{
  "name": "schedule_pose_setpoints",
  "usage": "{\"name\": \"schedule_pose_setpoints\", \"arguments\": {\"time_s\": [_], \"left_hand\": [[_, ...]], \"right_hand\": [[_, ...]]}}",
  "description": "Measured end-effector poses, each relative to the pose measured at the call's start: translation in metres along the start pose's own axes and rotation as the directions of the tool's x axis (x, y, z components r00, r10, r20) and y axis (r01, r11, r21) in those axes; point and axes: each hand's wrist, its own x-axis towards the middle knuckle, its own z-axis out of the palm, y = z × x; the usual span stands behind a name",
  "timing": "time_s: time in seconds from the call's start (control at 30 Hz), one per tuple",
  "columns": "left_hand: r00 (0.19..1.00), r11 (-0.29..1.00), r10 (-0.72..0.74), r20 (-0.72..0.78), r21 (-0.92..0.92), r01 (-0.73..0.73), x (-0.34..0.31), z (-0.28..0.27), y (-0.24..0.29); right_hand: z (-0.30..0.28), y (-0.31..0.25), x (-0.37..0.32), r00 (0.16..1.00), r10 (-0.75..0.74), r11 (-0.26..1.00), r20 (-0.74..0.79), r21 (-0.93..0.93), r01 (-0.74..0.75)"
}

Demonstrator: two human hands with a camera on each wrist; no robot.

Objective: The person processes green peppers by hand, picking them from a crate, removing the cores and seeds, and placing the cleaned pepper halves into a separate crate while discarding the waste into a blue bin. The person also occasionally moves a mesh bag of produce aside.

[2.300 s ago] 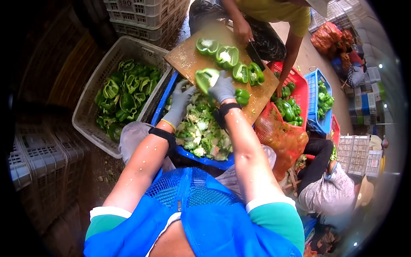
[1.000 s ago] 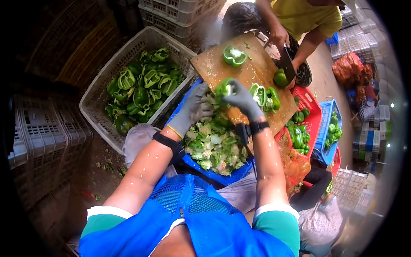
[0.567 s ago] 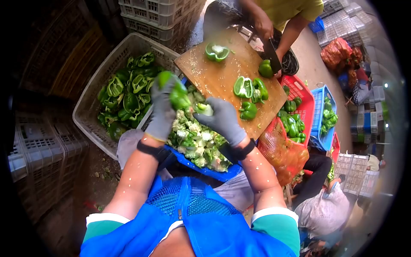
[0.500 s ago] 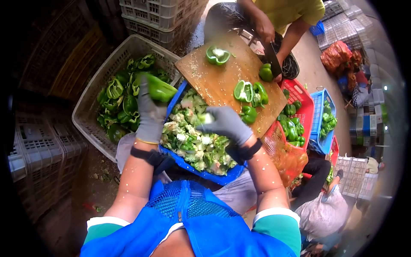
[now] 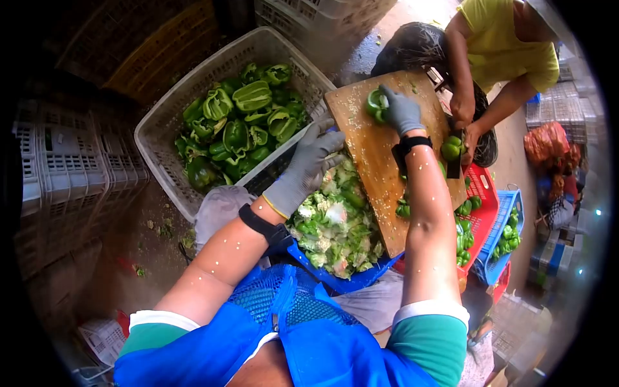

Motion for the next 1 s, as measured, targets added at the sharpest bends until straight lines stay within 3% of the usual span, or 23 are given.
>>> {"name": "schedule_pose_setpoints", "arguments": {"time_s": [0.07,0.13,0.17,0.27,0.33,0.37,0.4,0.43,0.47,0.5,0.53,0.6,0.63,0.67,0.73,0.8,0.83,0.87,0.93,0.97,1.0], "left_hand": [[0.996,0.994,0.045,-0.073,0.101,-0.037,0.001,0.001,-0.009],[0.979,0.971,0.158,-0.132,0.199,-0.130,0.000,0.005,-0.019],[0.983,0.988,0.104,-0.153,0.129,-0.084,-0.007,0.009,-0.016],[0.999,0.997,0.017,-0.030,0.076,-0.015,0.002,-0.002,-0.039],[0.986,0.986,-0.116,0.122,0.137,0.098,-0.008,-0.004,-0.027],[0.985,0.992,-0.106,0.135,0.079,0.096,-0.010,-0.005,-0.027],[0.985,0.992,-0.112,0.132,0.067,0.104,-0.017,0.000,-0.022],[0.993,0.992,-0.095,0.076,0.088,0.088,-0.016,-0.001,-0.023],[0.997,0.991,-0.077,0.017,0.112,0.075,-0.016,-0.005,-0.023],[0.999,0.993,-0.040,-0.002,0.112,0.039,-0.019,-0.007,-0.023],[1.000,0.994,0.001,-0.018,0.111,0.001,-0.022,-0.007,-0.021],[0.995,0.990,0.081,-0.050,0.122,-0.074,-0.019,-0.007,-0.014],[0.992,0.985,0.109,-0.069,0.138,-0.099,-0.017,-0.009,-0.011],[0.986,0.980,0.140,-0.090,0.152,-0.125,-0.015,-0.010,-0.008],[0.941,0.977,0.208,-0.267,0.006,-0.214,-0.007,-0.015,0.004],[0.878,0.933,0.315,-0.359,-0.053,-0.356,0.001,-0.028,0.018],[0.850,0.885,0.402,-0.340,-0.093,-0.456,0.001,-0.029,0.024],[0.868,0.864,0.361,-0.340,-0.229,-0.449,0.003,-0.030,0.029],[0.910,0.775,0.281,-0.305,-0.487,-0.403,0.005,-0.028,0.037],[0.921,0.831,0.233,-0.313,-0.428,-0.356,-0.002,-0.017,0.038],[0.951,0.867,0.196,-0.240,-0.410,-0.283,-0.001,-0.016,0.029]], "right_hand": [[-0.002,-0.021,-0.023,0.996,0.076,0.997,0.041,-0.034,-0.075],[0.009,-0.036,-0.054,0.998,0.025,0.996,-0.066,0.090,-0.019],[0.002,-0.054,-0.074,0.997,-0.021,0.981,-0.068,0.189,0.033],[-0.019,-0.109,-0.137,0.984,-0.142,0.873,-0.103,0.455,0.174],[-0.015,-0.114,-0.167,0.982,0.167,0.684,-0.089,0.728,-0.050],[-0.014,-0.113,-0.178,0.952,0.299,0.539,-0.061,0.834,-0.116],[-0.013,-0.113,-0.190,0.931,0.340,0.429,-0.133,0.903,-0.028],[-0.013,-0.117,-0.202,0.880,0.472,-0.034,0.050,0.999,-0.039],[-0.011,-0.121,-0.213,0.823,0.497,-0.490,0.273,0.872,0.007],[-0.008,-0.112,-0.220,0.824,0.464,-0.717,0.324,0.684,0.134],[-0.004,-0.108,-0.229,0.816,0.485,-0.692,0.313,0.708,0.140],[-0.005,-0.104,-0.235,0.821,0.497,-0.517,0.281,0.856,0.020],[0.005,-0.097,-0.233,0.780,0.624,-0.115,0.036,0.992,0.046],[0.025,-0.081,-0.226,0.738,0.632,0.310,-0.237,0.950,0.039],[-0.004,-0.068,-0.217,0.713,0.696,-0.311,0.084,0.930,0.195],[-0.021,-0.055,-0.212,0.663,0.747,-0.257,0.045,0.940,0.226],[-0.047,-0.056,-0.213,0.794,0.596,-0.217,0.114,0.976,0.023],[-0.064,-0.056,-0.212,0.863,0.418,-0.102,0.284,0.959,-0.266],[-0.049,-0.046,-0.201,0.858,0.407,0.440,0.312,0.756,-0.484],[-0.001,-0.024,-0.196,0.936,0.276,0.896,-0.216,0.410,-0.170],[0.012,-0.027,-0.191,0.901,0.394,0.883,-0.180,0.346,-0.317]]}}
